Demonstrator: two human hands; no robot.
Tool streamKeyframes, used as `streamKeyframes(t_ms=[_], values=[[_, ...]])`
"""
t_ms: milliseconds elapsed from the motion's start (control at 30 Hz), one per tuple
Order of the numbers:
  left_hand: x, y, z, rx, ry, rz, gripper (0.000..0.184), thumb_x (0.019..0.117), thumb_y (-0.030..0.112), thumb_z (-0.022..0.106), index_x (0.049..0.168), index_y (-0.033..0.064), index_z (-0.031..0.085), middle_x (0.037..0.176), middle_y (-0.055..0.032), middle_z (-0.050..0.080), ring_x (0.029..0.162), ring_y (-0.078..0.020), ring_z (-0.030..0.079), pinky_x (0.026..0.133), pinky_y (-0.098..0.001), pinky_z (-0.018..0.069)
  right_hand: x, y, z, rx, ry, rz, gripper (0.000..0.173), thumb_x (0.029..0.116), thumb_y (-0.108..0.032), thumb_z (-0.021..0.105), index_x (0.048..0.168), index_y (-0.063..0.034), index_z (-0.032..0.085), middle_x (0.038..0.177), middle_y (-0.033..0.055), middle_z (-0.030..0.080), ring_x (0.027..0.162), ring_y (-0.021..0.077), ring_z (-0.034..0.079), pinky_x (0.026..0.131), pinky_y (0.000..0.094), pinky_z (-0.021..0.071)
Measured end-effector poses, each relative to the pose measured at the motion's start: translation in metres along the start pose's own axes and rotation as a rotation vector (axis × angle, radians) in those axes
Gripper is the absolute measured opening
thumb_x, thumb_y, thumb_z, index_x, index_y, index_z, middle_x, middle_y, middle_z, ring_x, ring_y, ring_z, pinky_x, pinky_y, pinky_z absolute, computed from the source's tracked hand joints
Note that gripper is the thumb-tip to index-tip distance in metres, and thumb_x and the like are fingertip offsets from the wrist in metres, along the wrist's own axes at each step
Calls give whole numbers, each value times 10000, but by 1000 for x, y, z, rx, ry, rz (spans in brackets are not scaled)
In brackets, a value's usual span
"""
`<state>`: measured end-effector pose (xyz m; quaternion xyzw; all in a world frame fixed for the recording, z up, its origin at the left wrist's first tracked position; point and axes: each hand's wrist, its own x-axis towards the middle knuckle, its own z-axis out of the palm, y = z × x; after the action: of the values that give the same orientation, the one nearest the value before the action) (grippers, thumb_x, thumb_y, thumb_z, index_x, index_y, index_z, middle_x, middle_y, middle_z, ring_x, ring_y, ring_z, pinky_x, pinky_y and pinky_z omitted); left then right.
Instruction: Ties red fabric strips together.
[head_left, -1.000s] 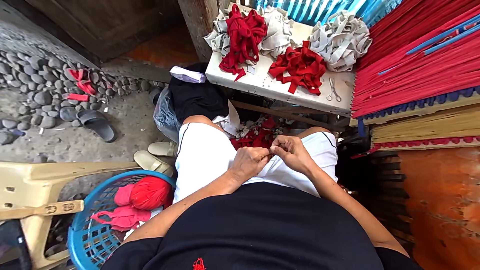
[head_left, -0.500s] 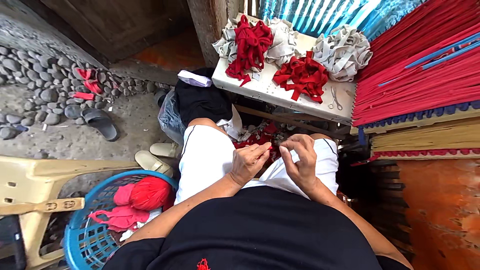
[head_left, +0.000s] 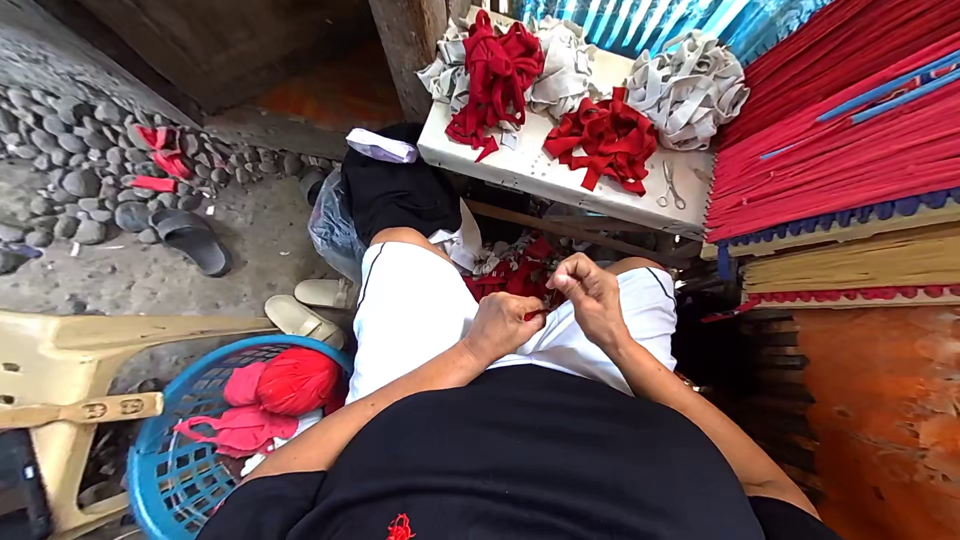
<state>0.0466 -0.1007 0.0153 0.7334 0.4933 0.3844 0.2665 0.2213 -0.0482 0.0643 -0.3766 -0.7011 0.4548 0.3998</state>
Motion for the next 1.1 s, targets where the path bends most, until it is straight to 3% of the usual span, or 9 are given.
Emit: streamKeyframes(t_ms=[100, 233, 400, 700, 767, 833, 967, 1033, 1100], values=[[5, 1, -6, -253, -218, -298, 152, 936, 208, 690, 903, 111, 802, 743, -22, 716, 676, -113, 651, 654, -401, 530, 16, -8, -18, 267, 77, 185, 170, 1060, -62, 415, 983, -41, 566, 823, 27, 687, 675, 149, 699, 663, 357, 635], [9, -3, -11, -487, -415, -455, 84, 915, 119, 738, 870, 64, 783, 704, -3, 697, 614, -32, 597, 602, -272, 502, 31, -14, -52, 340, 116, 225, 172, 1085, -123, 402, 1003, -102, 551, 739, -19, 659, 517, 77, 567, 491, 251, 509], [11, -2, -15, -634, -598, -526, 138, 903, 34, 713, 770, 47, 747, 640, 22, 664, 546, 0, 560, 518, -188, 449, 35, -18, -92, 288, 117, 140, 130, 1063, -97, 461, 1002, -128, 572, 700, -60, 590, 498, 16, 454, 462, 178, 383], [13, -4, -22, -815, -727, -593, 278, 865, -18, 639, 611, 92, 657, 578, 41, 618, 486, 10, 497, 452, -173, 378, 20, 13, -146, -197, 136, 172, 76, 1005, -106, 575, 1036, -43, 606, 708, -52, 613, 540, 15, 541, 501, 190, 472], [14, -6, -22, -838, -747, -613, 286, 884, 1, 626, 618, 100, 662, 586, 45, 628, 487, 15, 502, 453, -171, 375, 18, 22, -144, -407, 41, 230, 175, 991, -100, 578, 1077, 36, 647, 791, 64, 667, 646, 106, 619, 624, 305, 547], [15, -4, -24, -859, -750, -639, 290, 885, 1, 612, 618, 100, 662, 562, 49, 606, 452, 19, 461, 426, -164, 339, 15, 27, -128, -512, -101, 247, 205, 998, -105, 592, 1113, 36, 686, 969, 145, 726, 885, 221, 711, 858, 447, 585], [13, 3, -29, -886, -728, -669, 294, 888, -10, 589, 623, 92, 663, 522, 48, 560, 409, 26, 395, 394, -152, 298, -5, 25, -69, -237, -462, 112, 315, 998, -163, 559, 1230, 15, 676, 1204, 113, 713, 1138, 182, 675, 1032, 409, 536], [11, 3, -31, -898, -708, -681, 270, 883, -4, 593, 639, 86, 665, 509, 40, 540, 397, 23, 378, 381, -150, 282, -18, 23, -45, -77, -634, 131, 332, 967, -165, 619, 1244, 11, 669, 1167, 91, 725, 1084, 143, 689, 990, 365, 560], [9, 4, -33, -893, -678, -693, 244, 882, 14, 604, 653, 80, 658, 487, 37, 487, 384, 20, 342, 370, -150, 247, -25, 27, -38, -4, -727, 179, 184, 981, -141, 642, 1071, -2, 722, 925, 41, 727, 816, 71, 675, 771, 271, 576]])
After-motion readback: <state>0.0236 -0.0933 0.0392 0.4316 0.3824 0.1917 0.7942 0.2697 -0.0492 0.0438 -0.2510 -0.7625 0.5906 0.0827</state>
